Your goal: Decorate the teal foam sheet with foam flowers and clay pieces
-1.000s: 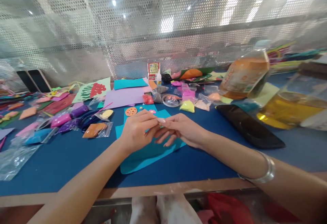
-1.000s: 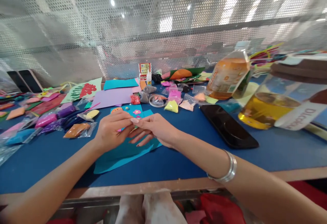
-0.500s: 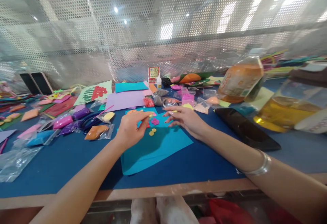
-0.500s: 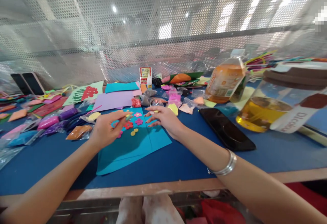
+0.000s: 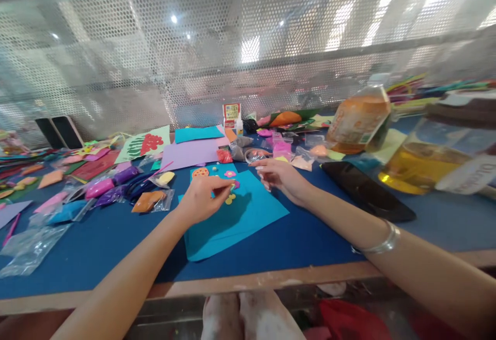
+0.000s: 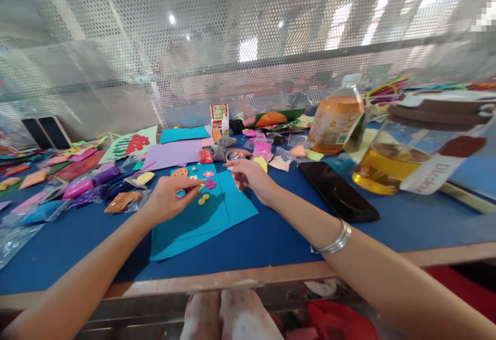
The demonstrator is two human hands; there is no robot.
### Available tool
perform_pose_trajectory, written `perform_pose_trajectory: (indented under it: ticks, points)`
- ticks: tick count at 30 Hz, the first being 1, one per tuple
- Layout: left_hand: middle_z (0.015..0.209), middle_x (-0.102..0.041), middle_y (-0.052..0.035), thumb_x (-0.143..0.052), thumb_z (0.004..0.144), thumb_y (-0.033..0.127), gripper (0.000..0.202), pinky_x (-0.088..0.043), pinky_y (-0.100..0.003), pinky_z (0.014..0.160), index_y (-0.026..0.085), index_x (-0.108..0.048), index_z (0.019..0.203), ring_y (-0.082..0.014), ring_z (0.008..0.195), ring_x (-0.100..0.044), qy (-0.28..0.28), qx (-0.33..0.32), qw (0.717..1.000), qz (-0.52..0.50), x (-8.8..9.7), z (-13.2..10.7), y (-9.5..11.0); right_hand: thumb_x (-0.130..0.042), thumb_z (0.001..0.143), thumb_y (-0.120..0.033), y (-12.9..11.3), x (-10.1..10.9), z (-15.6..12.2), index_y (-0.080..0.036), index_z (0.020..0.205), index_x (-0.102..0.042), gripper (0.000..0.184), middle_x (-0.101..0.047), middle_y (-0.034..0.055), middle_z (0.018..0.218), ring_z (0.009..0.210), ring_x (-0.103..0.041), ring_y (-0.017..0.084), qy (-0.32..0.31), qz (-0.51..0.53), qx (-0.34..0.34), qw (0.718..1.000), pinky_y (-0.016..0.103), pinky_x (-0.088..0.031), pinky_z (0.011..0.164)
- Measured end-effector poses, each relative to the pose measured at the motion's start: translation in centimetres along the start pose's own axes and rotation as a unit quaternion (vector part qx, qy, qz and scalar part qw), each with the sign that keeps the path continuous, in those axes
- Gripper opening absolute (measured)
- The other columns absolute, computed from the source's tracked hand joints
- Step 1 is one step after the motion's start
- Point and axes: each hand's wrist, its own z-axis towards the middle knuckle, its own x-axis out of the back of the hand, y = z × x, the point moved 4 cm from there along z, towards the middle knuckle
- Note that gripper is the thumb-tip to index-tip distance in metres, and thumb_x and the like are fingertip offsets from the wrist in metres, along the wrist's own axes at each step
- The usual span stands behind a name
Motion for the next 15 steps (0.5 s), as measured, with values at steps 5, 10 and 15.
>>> perform_pose_trajectory:
  ticks: [5,10,15]
  points:
    - [0.089,-0.071,-0.0027,-0.048,0.083,0.018,0.026,-0.048,-0.020,0.064,0.019,-0.066,0.102,-0.0117,0.072,-0.064,-0.009,0.007,1.000,-0.012,-0.1,0.1,-0.2,-0.052,0.076,-0.012,-0.2,-0.4,-0.2,-0.015,0.098,-0.055,0.022,-0.065,0.0032,0.072,0.056,-0.063,0.013,-0.021,0.014,0.004,1.000,0.024,-0.052,0.054]
    - [0.079,-0.071,-0.0011,-0.063,0.074,0.019,0.012,-0.052,-0.019,0.062,0.018,-0.069,0.084,-0.0108,0.064,-0.064,-0.013,0.036,0.997,-0.068,-0.4,0.1,-0.4,-0.059,0.078,-0.040,-0.7,-0.6,-0.6,-0.013,0.072,-0.056,0.028,-0.064,0.0040,0.054,0.042,-0.059,0.012,-0.005,-0.056,0.034,0.998,0.020,-0.047,0.041]
    - [0.092,-0.071,-0.0033,-0.053,0.082,0.022,0.020,-0.054,-0.024,0.070,0.018,-0.067,0.096,-0.0144,0.077,-0.067,0.003,0.023,0.997,-0.072,-0.4,0.0,-0.1,-0.055,0.069,-0.063,-0.8,-1.2,-1.1,-0.015,0.049,-0.048,0.053,-0.048,-0.0014,0.034,0.026,-0.043,0.007,-0.028,-0.093,0.035,0.995,0.018,-0.034,0.027]
